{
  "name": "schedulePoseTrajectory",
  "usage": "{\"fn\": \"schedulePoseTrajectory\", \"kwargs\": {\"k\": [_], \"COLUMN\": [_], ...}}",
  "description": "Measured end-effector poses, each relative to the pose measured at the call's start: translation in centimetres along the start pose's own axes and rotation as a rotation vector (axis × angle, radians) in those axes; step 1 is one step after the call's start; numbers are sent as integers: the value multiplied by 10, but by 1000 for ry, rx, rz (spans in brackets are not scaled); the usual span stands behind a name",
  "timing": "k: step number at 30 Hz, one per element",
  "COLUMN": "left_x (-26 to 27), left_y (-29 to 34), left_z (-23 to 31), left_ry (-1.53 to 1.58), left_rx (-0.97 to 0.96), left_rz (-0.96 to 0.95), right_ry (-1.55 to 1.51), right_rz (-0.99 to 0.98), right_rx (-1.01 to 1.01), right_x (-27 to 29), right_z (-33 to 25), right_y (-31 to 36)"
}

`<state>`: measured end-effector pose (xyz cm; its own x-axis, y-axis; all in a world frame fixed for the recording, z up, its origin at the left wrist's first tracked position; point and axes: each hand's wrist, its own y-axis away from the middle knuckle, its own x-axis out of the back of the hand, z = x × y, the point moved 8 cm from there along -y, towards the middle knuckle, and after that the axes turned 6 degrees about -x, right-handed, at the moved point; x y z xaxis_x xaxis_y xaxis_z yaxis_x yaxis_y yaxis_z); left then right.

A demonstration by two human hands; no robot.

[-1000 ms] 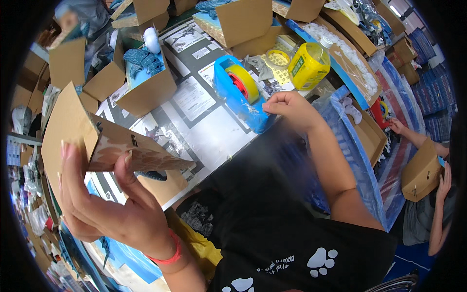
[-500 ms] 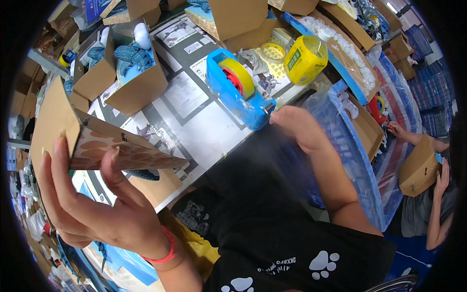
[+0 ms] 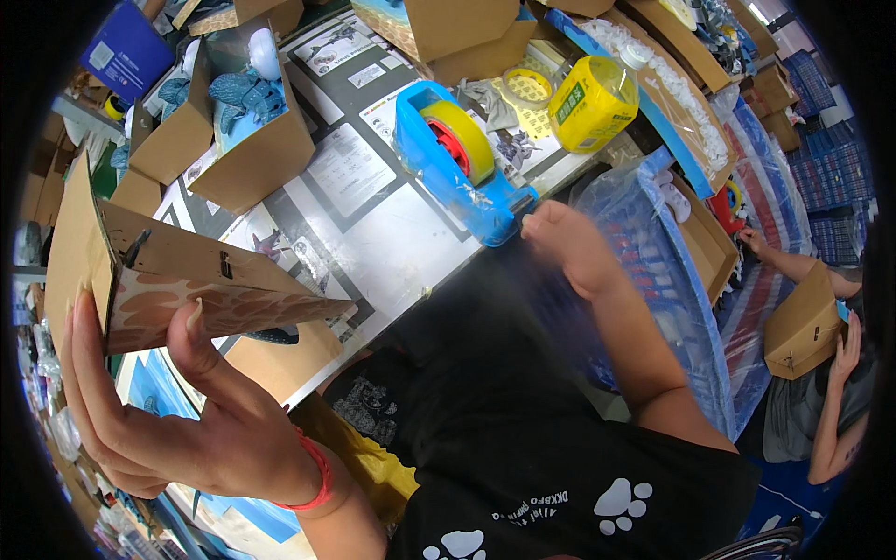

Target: The person repeatedly places a blue whale-shaped toy into a clear plastic bag, then into a small cardboard box, and seals the box with tape. The process is repeated multiple times with new items.

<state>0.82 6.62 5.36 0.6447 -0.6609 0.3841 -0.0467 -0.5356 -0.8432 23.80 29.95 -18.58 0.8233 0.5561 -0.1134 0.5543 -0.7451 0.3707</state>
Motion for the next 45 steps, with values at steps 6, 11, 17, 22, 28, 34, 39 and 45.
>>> {"fn": "schedulePoseTrajectory", "kwargs": {"k": [6,11,17,22,28,34,39,45], "left_x": [6,5,14,15,9,9,12,12], "left_y": [0,-10,-19,-11,-15,-7,-7,-7], "left_z": [7,20,13,7,13,9,8,8], "left_ry": [-37,54,93,194,177,208,229,223], "left_rx": [98,228,239,327,371,389,375,373], "left_rz": [-40,-33,-37,13,86,117,111,92], "right_ry": [1147,270,91,166,235,374,311,268], "right_rz": [435,-155,-540,-492,-427,-368,-423,-336], "right_rx": [199,138,574,414,321,207,172,202], "right_x": [17,-42,-159,-209,-221,-214,-219,-231], "right_z": [-25,-45,-162,-209,-218,-219,-223,-224], "right_y": [41,57,62,58,53,54,61,63]}}
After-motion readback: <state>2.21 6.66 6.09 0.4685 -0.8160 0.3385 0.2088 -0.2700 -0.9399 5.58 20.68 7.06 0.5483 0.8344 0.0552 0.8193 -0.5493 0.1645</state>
